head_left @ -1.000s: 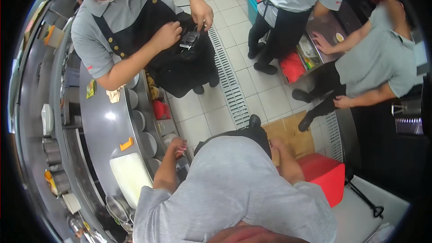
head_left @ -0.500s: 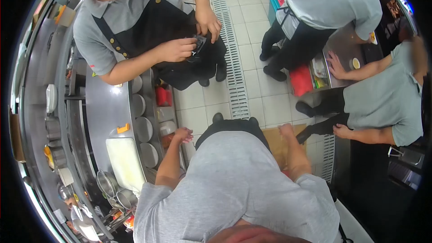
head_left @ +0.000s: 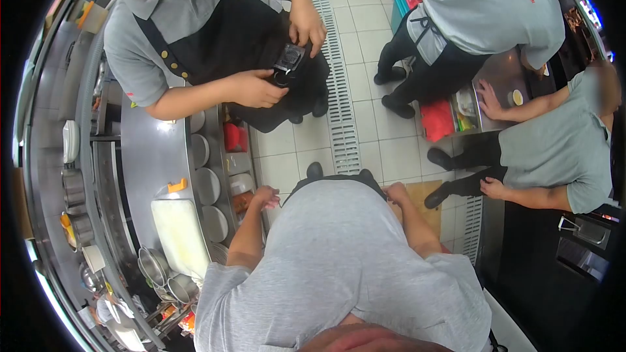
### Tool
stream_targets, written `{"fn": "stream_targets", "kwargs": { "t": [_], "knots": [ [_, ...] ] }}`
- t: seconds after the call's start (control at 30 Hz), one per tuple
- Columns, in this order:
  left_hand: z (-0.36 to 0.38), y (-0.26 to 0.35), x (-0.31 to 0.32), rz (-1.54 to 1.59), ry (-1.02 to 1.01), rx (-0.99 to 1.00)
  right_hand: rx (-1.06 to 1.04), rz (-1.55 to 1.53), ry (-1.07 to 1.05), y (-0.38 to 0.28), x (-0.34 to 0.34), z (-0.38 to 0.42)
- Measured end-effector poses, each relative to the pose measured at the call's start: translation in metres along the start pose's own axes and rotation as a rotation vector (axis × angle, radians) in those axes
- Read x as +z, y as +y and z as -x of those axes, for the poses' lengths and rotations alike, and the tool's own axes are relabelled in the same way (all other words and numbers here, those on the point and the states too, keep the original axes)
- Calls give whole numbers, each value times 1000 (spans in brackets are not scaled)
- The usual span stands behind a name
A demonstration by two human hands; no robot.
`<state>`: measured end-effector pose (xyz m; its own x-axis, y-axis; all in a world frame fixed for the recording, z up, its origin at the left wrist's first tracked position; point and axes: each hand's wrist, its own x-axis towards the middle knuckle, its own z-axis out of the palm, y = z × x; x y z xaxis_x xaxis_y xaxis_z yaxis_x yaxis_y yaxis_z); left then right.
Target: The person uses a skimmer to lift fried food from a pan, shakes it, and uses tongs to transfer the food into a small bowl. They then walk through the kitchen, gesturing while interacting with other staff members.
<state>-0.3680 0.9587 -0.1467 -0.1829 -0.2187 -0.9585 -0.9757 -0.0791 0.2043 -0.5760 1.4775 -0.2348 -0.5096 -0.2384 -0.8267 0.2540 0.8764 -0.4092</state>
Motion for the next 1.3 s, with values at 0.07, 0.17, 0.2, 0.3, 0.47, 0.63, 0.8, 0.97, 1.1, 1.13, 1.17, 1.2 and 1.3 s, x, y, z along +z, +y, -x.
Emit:
{"fn": "stream_targets", "kwargs": {
  "t": [0.07, 0.17, 0.2, 0.3, 0.47, 0.63, 0.8, 0.97, 1.1, 1.13, 1.17, 1.2, 1.3],
  "knots": [
    [-5, 1, -3, 11, -11, 17, 74, -97, 11, -7, -13, 5],
    [-5, 4, -6, 12, -7, 36, 129, -220, 87, -10, -19, 6],
    [-6, 5, -6, 10, -3, 32, 135, -228, 98, -8, -22, 5],
    [-14, 3, -10, 20, -43, 30, 146, -183, 81, -15, -30, 9],
    [-15, 0, -10, 41, -58, 25, 146, -168, 36, -25, -32, 12],
    [-14, -8, -9, 24, -25, 9, 102, -118, 56, -36, -26, 19],
    [-26, -26, -9, 61, -22, -15, 86, -123, 77, -36, -25, 20],
    [-29, -27, -12, 87, -30, -7, 97, -156, 106, -43, -27, 23],
    [-28, -32, -15, 83, -27, -6, 105, -139, 89, -40, -23, 25],
    [-29, -33, -15, 78, -29, -6, 106, -138, 89, -42, -22, 27],
    [-30, -33, -16, 83, -30, -8, 108, -133, 95, -44, -21, 29],
    [-31, -34, -17, 88, -31, -9, 109, -129, 100, -46, -20, 30],
    [-36, -35, -20, 94, -29, -4, 65, -84, 65, -51, -19, 34]
  ]
}}
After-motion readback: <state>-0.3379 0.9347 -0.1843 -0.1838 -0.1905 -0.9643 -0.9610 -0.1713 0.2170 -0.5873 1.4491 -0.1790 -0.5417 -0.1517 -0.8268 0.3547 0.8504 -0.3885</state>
